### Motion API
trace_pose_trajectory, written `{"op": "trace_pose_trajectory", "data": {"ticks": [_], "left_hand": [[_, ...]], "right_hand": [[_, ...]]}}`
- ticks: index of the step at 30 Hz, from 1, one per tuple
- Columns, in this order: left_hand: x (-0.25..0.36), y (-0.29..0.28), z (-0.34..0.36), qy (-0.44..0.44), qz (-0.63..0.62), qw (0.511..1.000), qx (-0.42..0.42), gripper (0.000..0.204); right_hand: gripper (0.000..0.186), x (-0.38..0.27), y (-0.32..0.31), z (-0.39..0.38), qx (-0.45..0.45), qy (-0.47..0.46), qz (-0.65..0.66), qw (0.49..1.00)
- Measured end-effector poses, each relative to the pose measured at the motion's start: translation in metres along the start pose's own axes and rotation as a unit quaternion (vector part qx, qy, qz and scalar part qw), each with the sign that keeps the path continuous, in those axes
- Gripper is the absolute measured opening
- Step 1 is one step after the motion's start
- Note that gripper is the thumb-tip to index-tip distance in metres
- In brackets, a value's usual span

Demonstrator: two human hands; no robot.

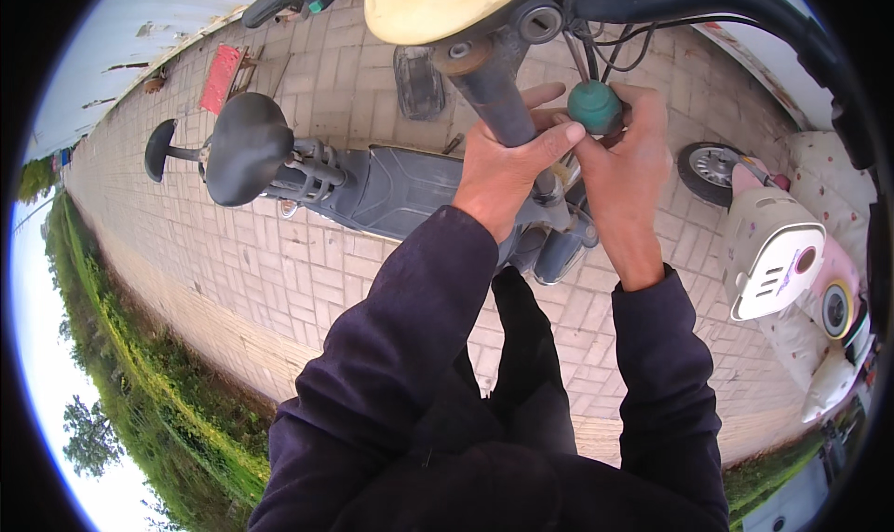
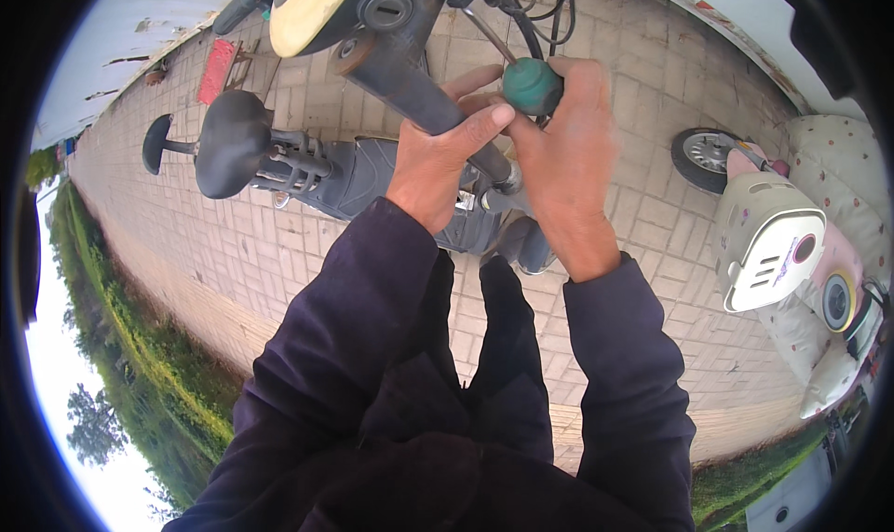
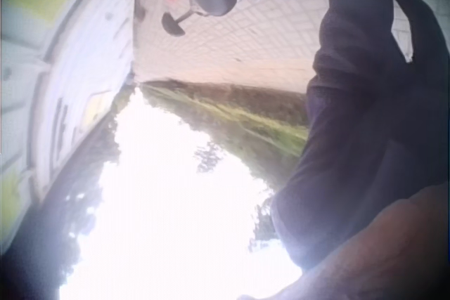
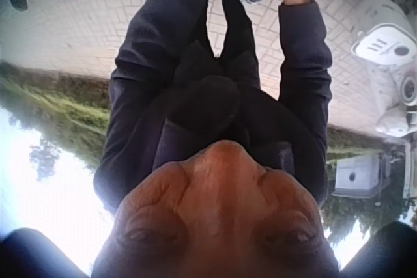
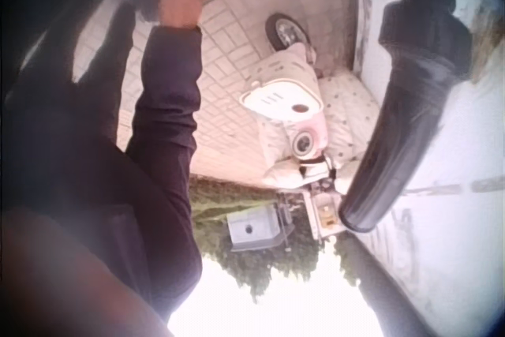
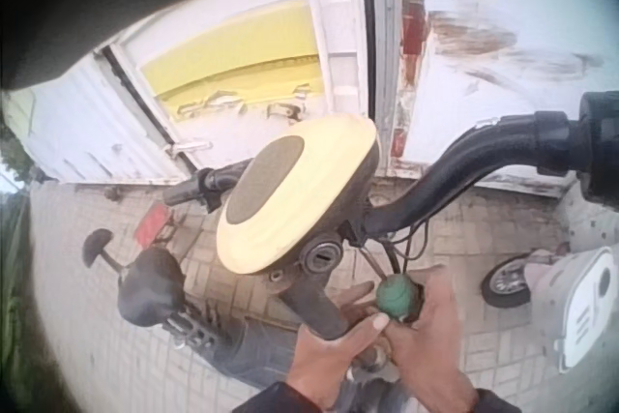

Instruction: The person uses a screwdriver to loosen and tighten screws on the handlebar stem of a gray electric scooter. They repeatedly adjust the stem and handlebar assembly, then briefly inspect the seat area before returning to the handlebars.

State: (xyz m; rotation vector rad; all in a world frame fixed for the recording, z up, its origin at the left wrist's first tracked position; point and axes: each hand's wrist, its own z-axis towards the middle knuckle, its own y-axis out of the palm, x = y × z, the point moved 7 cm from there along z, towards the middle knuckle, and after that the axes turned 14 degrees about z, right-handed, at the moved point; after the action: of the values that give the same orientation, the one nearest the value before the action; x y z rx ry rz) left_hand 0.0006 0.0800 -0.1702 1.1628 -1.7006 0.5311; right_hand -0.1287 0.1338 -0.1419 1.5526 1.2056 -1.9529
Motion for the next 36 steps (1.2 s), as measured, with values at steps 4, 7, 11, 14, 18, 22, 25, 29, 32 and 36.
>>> {"op": "trace_pose_trajectory", "data": {"ticks": [4,7,11,14,18,22,25,29,32,36], "left_hand": [[-0.003,0.0,-0.001,-0.005,-0.021,1.0,0.004,0.065],[-0.004,0.0,-0.002,0.0,-0.016,1.0,0.005,0.059],[-0.007,0.001,0.002,0.011,-0.023,1.0,-0.011,0.053],[-0.008,0.0,0.004,0.03,-0.031,0.999,-0.026,0.05],[-0.008,-0.001,0.002,0.034,-0.015,0.999,-0.023,0.048],[-0.008,-0.001,0.0,0.028,-0.022,0.999,0.002,0.047],[-0.01,0.001,0.002,0.025,-0.054,0.998,-0.013,0.049],[-0.01,0.0,0.004,0.025,-0.037,0.998,-0.036,0.05],[-0.007,-0.001,0.003,0.033,-0.033,0.998,-0.043,0.05],[-0.003,0.001,0.001,0.037,-0.083,0.995,-0.044,0.048]], "right_hand": [[0.047,0.001,-0.005,0.008,-0.08,0.029,0.151,0.985],[0.047,-0.003,-0.008,0.015,-0.146,0.028,0.151,0.977],[0.045,0.004,-0.007,0.013,-0.098,0.045,0.082,0.991],[0.046,0.005,-0.001,0.008,-0.039,0.017,0.041,0.998],[0.05,0.002,0.0,0.007,-0.054,0.009,0.056,0.997],[0.051,-0.004,-0.002,0.008,-0.119,0.039,0.127,0.984],[0.048,-0.003,-0.003,0.009,-0.104,0.043,0.116,0.987],[0.05,-0.001,0.001,0.004,-0.051,-0.002,-0.066,0.997],[0.052,-0.003,0.005,-0.002,-0.028,-0.017,-0.033,0.999],[0.05,-0.008,0.004,0.003,-0.114,0.04,0.104,0.987]]}}
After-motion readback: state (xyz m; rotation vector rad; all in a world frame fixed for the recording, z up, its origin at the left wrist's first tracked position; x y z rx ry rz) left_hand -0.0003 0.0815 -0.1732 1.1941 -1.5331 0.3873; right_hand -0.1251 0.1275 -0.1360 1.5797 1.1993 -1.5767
